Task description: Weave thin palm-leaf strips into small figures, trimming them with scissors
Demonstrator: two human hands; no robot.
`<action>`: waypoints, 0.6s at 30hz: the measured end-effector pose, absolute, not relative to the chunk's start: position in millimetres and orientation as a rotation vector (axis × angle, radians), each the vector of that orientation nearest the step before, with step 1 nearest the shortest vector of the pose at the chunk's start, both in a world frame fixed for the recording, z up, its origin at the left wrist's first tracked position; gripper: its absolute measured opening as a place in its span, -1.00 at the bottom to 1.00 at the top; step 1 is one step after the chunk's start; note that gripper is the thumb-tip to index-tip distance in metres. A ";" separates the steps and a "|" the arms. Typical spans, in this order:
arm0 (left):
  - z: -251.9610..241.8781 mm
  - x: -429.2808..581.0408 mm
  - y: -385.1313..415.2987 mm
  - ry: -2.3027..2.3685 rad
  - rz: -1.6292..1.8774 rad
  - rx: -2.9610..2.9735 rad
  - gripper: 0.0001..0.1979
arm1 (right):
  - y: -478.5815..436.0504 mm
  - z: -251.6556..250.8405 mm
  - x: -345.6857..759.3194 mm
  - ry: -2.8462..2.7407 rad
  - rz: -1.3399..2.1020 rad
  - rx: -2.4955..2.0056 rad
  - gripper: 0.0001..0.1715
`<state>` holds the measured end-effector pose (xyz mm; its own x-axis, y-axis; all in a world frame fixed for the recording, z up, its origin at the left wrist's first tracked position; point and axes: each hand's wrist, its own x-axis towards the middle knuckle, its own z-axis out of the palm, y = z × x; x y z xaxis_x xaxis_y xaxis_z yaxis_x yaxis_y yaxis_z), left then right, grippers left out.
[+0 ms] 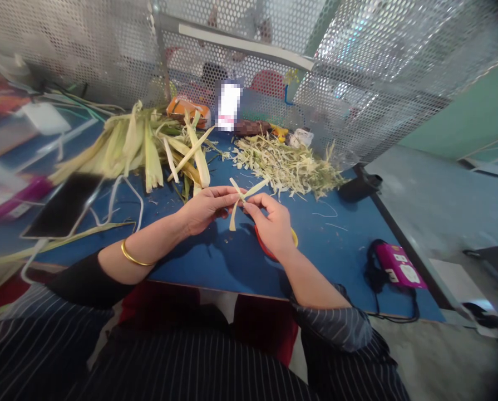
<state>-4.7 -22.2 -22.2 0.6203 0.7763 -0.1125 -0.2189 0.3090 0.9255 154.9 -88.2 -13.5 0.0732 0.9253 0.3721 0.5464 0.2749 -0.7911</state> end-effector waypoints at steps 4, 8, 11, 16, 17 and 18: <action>-22.5 -4.3 -21.9 0.586 0.651 0.985 -0.74 | -89.3 -15.1 154.7 -1.621 0.536 -1.384 -0.76; -22.4 -3.0 -22.0 0.617 0.686 0.929 -0.77 | -90.9 -16.3 156.3 -1.666 0.493 -1.407 -0.76; -19.5 -3.9 -21.9 0.610 0.710 1.010 -0.75 | -91.5 -16.4 155.6 -1.688 0.404 -1.420 -0.78; -15.5 -6.7 -22.5 0.699 0.824 1.390 -0.74 | -91.4 -17.1 152.8 -1.746 0.235 -1.442 -0.79; -15.8 -6.8 -22.8 0.723 0.837 1.451 -0.73 | -91.1 -17.8 152.7 -1.757 0.208 -1.445 -0.80; -16.3 -6.7 -23.2 0.742 0.843 1.497 -0.72 | -90.8 -18.6 152.7 -1.769 0.182 -1.447 -0.80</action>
<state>-6.7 -23.2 -16.3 0.5333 0.8413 0.0883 -0.0193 -0.0922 0.9955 152.7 -90.8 -18.6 0.0005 0.8682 0.4961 0.7493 0.3282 -0.5751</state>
